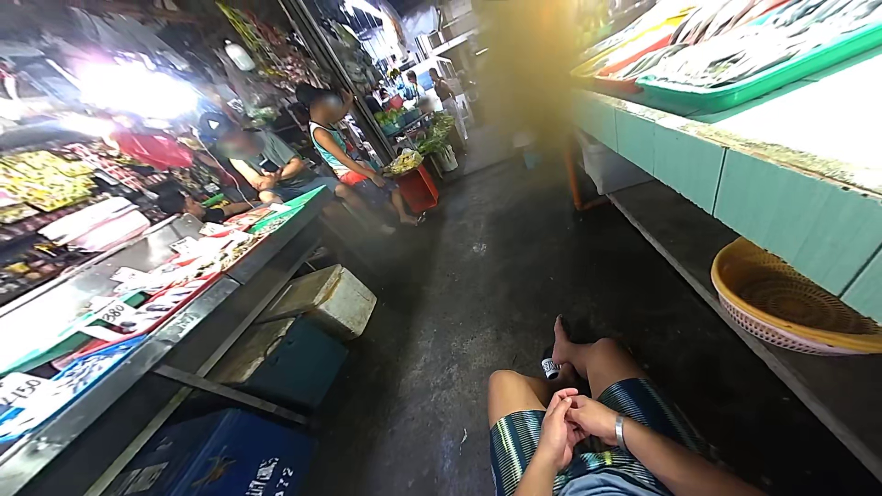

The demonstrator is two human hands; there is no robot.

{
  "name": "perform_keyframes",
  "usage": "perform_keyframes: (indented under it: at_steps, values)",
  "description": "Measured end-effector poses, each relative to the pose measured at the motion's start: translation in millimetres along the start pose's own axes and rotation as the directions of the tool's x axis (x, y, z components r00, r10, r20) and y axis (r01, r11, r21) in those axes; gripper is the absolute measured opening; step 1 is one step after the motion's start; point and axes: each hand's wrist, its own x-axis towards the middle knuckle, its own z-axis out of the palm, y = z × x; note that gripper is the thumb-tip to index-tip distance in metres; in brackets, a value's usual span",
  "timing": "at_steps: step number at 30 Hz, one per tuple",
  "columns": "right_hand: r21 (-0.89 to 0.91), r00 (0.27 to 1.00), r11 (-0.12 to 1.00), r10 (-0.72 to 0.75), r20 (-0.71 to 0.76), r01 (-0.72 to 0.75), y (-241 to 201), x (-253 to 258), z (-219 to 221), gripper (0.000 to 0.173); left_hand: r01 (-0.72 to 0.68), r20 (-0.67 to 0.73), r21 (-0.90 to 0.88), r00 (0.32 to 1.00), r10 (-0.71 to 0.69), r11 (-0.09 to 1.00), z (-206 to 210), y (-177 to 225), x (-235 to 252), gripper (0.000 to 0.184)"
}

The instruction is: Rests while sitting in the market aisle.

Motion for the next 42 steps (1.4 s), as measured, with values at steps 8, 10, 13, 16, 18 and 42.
perform_keyframes:
  at_steps: [8, 10, 13, 16, 18, 42]
  values:
    - [0.0, 1.0, 1.0, 0.023, 0.004, -0.023, 0.4, -0.7, -2.1, 0.025, 0.017, 0.013, 0.02, 1.0, -0.017, 1.0, -3.7, -1.7, 2.6, 0.037]
    - [-0.001, 1.0, 1.0, 0.013, 0.0, -0.013, 0.2, 0.0, -1.1, 0.025, 0.002, -0.006, 0.004, 1.0, -0.002, 1.0, -0.1, -0.2, 0.5, 0.036]
    - [-0.012, 1.0, 1.0, 0.006, 0.007, -0.006, -0.2, 1.2, -1.2, 0.026, 0.001, -0.003, -0.009, 1.0, -0.001, 1.0, -0.8, 0.0, -0.2, 0.036]
    - [-0.009, 1.0, 1.0, 0.011, 0.012, -0.011, 2.4, 1.6, -4.1, 0.025, 0.013, 0.019, 0.017, 1.0, -0.013, 1.0, -4.4, -2.4, 3.1, 0.038]
    - [-0.017, 1.0, 1.0, 0.014, 0.003, -0.014, 2.0, -0.2, -4.4, 0.026, 0.02, 0.015, 0.033, 1.0, -0.02, 0.999, -3.1, -2.4, 3.5, 0.038]
    - [-0.007, 1.0, 1.0, 0.019, -0.004, -0.019, -0.3, -1.8, -1.3, 0.026, 0.022, -0.002, 0.018, 1.0, -0.022, 1.0, -1.5, -1.9, 2.6, 0.037]
